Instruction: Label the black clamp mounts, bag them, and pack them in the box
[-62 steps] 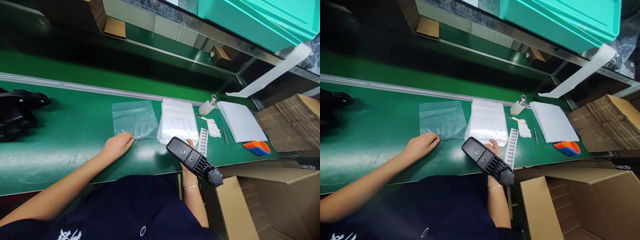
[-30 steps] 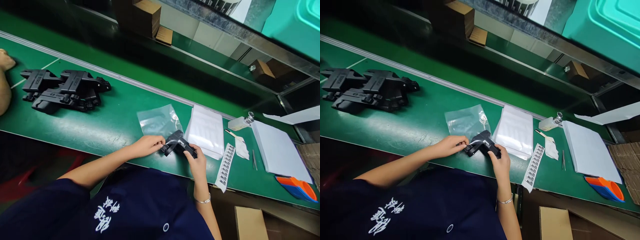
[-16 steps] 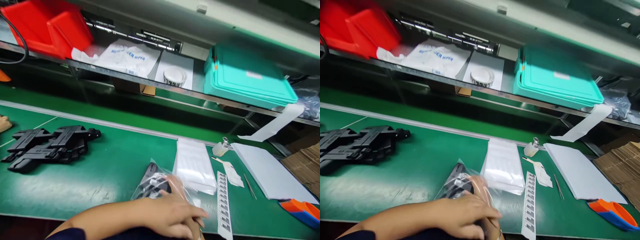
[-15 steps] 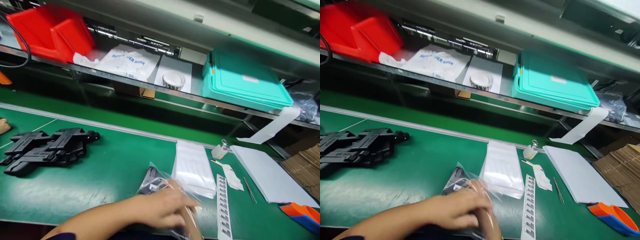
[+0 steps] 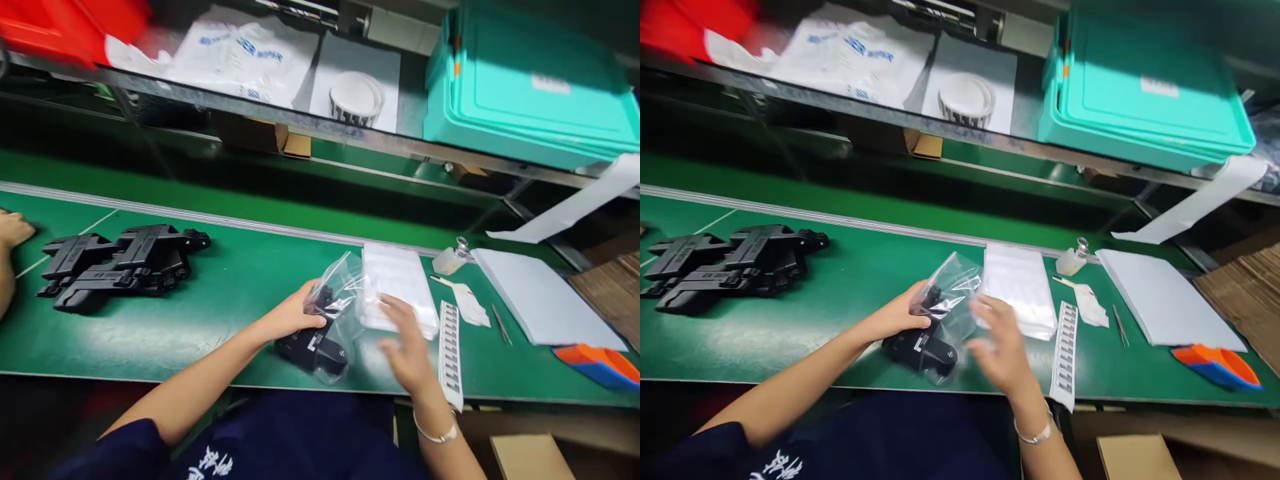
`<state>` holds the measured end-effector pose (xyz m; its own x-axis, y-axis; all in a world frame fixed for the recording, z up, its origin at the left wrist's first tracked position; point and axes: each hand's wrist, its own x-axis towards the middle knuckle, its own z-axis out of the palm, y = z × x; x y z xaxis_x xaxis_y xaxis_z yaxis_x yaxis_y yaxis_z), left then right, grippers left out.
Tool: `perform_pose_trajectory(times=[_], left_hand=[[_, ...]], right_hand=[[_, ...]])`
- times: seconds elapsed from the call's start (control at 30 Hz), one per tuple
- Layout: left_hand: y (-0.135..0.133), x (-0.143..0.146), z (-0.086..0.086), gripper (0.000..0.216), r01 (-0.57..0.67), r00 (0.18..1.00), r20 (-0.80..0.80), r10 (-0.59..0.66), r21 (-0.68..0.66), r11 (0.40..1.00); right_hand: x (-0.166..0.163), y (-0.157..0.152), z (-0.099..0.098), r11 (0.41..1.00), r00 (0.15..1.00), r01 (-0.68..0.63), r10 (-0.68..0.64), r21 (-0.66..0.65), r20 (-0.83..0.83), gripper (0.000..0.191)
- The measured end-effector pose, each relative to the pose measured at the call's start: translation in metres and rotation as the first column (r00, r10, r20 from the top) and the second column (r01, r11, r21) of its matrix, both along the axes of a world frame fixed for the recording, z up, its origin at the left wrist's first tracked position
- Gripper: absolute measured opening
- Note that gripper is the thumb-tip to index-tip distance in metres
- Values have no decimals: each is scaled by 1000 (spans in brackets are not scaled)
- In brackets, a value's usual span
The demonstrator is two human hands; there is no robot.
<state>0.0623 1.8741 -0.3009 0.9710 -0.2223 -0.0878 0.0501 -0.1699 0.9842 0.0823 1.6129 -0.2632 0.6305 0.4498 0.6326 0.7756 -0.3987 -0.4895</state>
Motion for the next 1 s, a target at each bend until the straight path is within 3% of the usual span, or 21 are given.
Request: perform_pose_trajectory(times=[0.07,0.13,0.2,0.27,0.33,0.4,0.43,0.47,0.5,0.53,0.57,0.63,0.67,0.77,0.8,0.9,1.0], left_hand=[[-9,-7,8,121,82,996,21,-87,178,981],[-24,-14,18,127,186,957,149,-250,347,919],[-41,-20,25,119,206,819,401,-411,464,862],[-61,-21,32,104,172,611,626,-485,494,852],[-84,-18,37,90,185,479,734,-482,452,873],[-107,-12,37,81,226,454,756,-473,415,881],[-117,-8,34,75,237,459,749,-478,416,878],[-127,-4,29,68,241,474,729,-494,432,869],[-136,2,21,60,245,500,694,-518,460,853],[-144,7,11,51,253,531,649,-545,492,833],[-151,13,0,43,268,563,597,-571,522,810],[-163,22,-23,35,310,607,499,-618,568,763],[-168,25,-32,34,327,620,461,-635,584,743],[-176,31,-51,32,327,636,409,-654,625,709],[-177,31,-55,32,320,641,397,-657,640,699],[-172,32,-63,33,299,674,340,-656,686,663],[-165,33,-73,35,264,724,301,-620,710,653]], right_hand=[[-8,21,9,959,991,-124,108,-253,-79,56],[-12,35,17,912,968,-192,115,-362,-223,47],[-11,27,25,872,926,-312,188,-378,-328,37],[-18,-8,33,872,901,-370,254,-319,-351,29],[-42,-64,46,944,925,-262,186,-201,-332,24],[-87,-132,64,998,947,30,-45,-51,-319,26],[-113,-169,74,969,921,248,-236,-2,-310,25],[-140,-206,83,862,843,502,-469,73,-262,24],[-164,-243,91,668,687,726,-700,162,-195,23],[-184,-280,97,428,467,874,-870,230,-155,23],[-198,-316,98,185,227,948,-963,260,-143,24],[-204,-381,89,-244,-214,958,-958,150,-189,24],[-196,-409,76,-319,-296,944,-931,84,-213,23],[-148,-469,18,-399,-407,913,-878,-85,-250,21],[-129,-481,-5,-398,-423,906,-868,-146,-260,20],[-84,-500,-68,-348,-440,880,-852,-322,-284,20],[-61,-511,-106,-279,-447,838,-845,-469,-295,20]])
